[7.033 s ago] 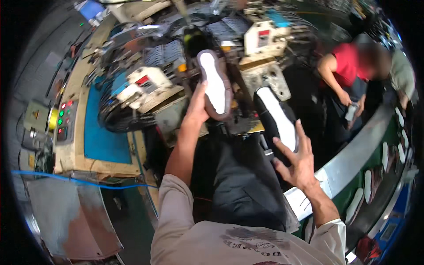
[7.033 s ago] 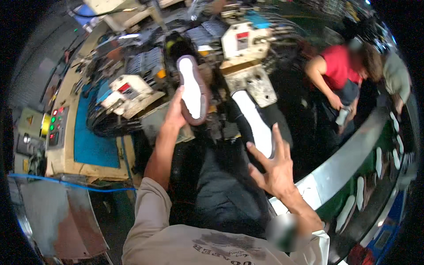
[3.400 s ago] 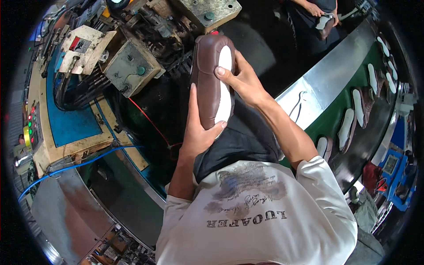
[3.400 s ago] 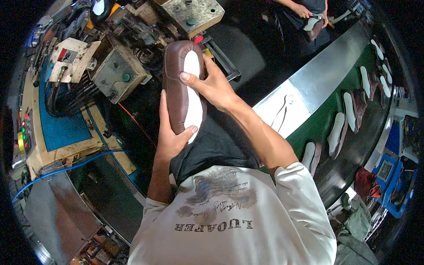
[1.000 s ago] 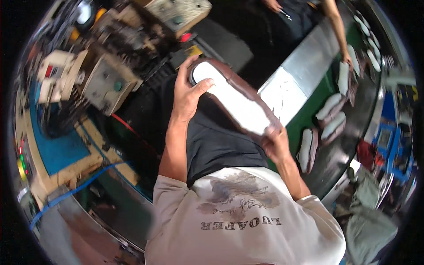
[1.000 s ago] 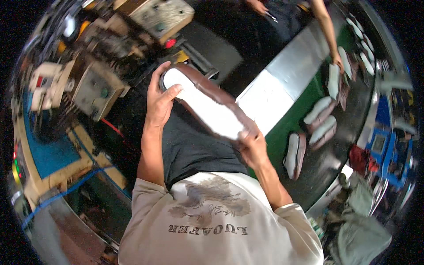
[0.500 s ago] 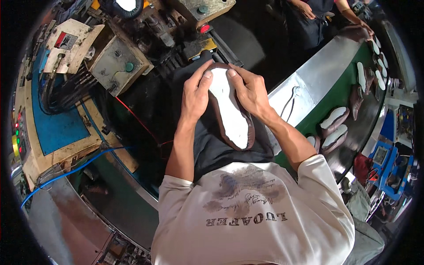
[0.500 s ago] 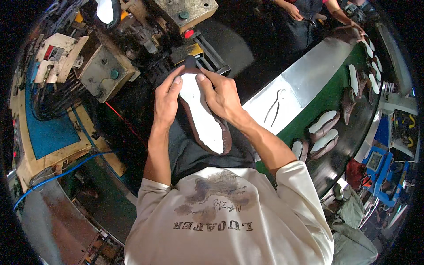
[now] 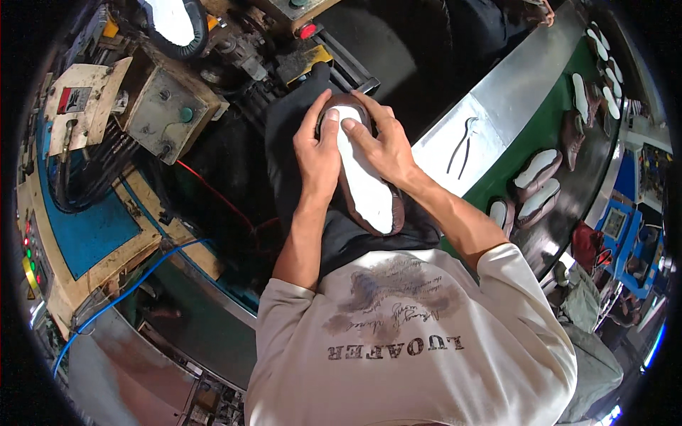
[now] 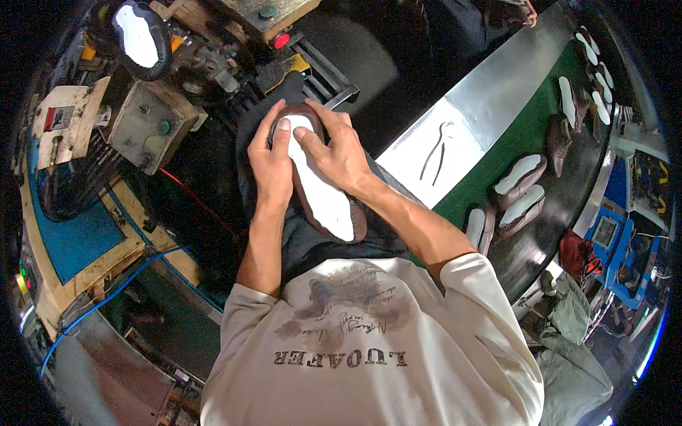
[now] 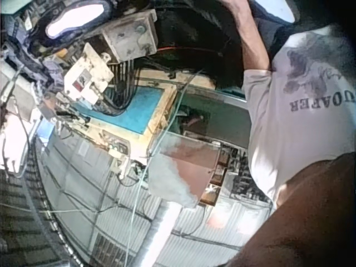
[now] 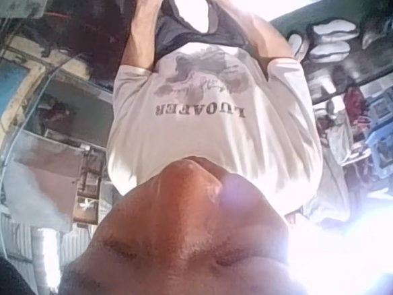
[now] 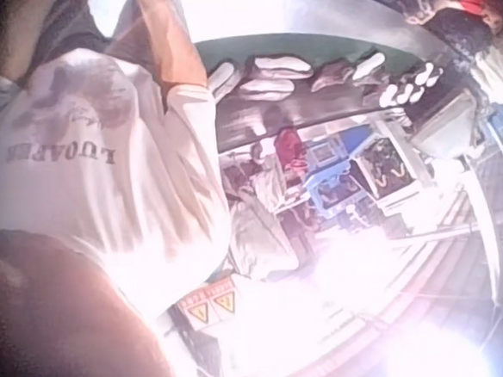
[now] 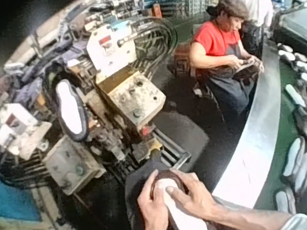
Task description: Placing shoe uppers onto a lasting machine and organizing finished components on a conveyor belt.
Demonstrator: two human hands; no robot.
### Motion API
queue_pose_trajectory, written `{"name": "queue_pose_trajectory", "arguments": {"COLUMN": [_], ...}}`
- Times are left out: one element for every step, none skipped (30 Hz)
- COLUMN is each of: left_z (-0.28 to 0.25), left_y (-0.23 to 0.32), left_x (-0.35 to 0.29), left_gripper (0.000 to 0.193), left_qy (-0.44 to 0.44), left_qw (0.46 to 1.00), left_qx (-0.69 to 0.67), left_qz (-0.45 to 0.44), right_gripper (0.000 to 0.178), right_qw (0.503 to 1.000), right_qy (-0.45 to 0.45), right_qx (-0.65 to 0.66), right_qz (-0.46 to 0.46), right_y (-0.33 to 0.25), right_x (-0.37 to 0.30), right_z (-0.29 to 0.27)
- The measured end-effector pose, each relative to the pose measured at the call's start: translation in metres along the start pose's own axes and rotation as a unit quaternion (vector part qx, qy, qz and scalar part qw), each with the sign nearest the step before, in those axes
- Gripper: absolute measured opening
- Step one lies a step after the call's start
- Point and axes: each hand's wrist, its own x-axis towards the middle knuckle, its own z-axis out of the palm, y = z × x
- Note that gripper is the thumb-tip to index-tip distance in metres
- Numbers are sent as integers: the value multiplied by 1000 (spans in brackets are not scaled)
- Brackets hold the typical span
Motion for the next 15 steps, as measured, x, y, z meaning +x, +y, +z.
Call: {"name": "queue_pose_trajectory", "arguments": {"left_z": [-6,-13,-15,-11,-4,2,6,6,5,3,-1,-2,-3,-6,-6], "left_y": [-10,-28,-29,-31,-33,-30,-32,-31,-34,-37,-39,-38,-38,-40,-38], "left_x": [-1,-5,-7,-11,-17,-22,-20,-24,-19,-14,-19,-22,-22,-18,-18], "left_gripper": [48,51,55,55,58,62,60,60,61,63,63,65,68,73,74], "left_qy": [1,-54,-108,-109,-85,-59,-45,-50,-56,-61,-61,-73,-85,-96,-96], "left_qw": [1000,977,907,907,929,949,961,988,991,993,993,988,982,976,975], "left_qx": [3,-204,-403,-402,-353,-301,-265,-144,-122,-99,-100,-130,-159,-189,-196], "left_qz": [-2,-32,-61,-65,-72,-77,-72,-36,-29,-23,-24,-36,-48,-58,-52], "right_gripper": [66,66,65,65,65,65,66,66,66,67,70,70,71,71,72], "right_qw": [1000,999,998,998,998,998,998,997,998,999,997,998,984,953,881], "right_qy": [-4,-9,-5,-4,-11,-20,-14,-16,-6,5,-33,-29,-54,-78,-105], "right_qx": [16,32,55,56,51,47,47,48,35,23,17,15,144,270,431], "right_qz": [8,16,24,28,39,48,48,51,43,35,63,61,90,117,166], "right_y": [2,3,6,9,12,12,11,13,13,13,14,15,16,21,24], "right_x": [0,1,0,0,0,1,3,1,3,2,-1,-4,-9,-12,-8], "right_z": [-1,-2,-4,-4,-4,-4,-3,0,0,1,-2,-5,-6,-7,-10]}}
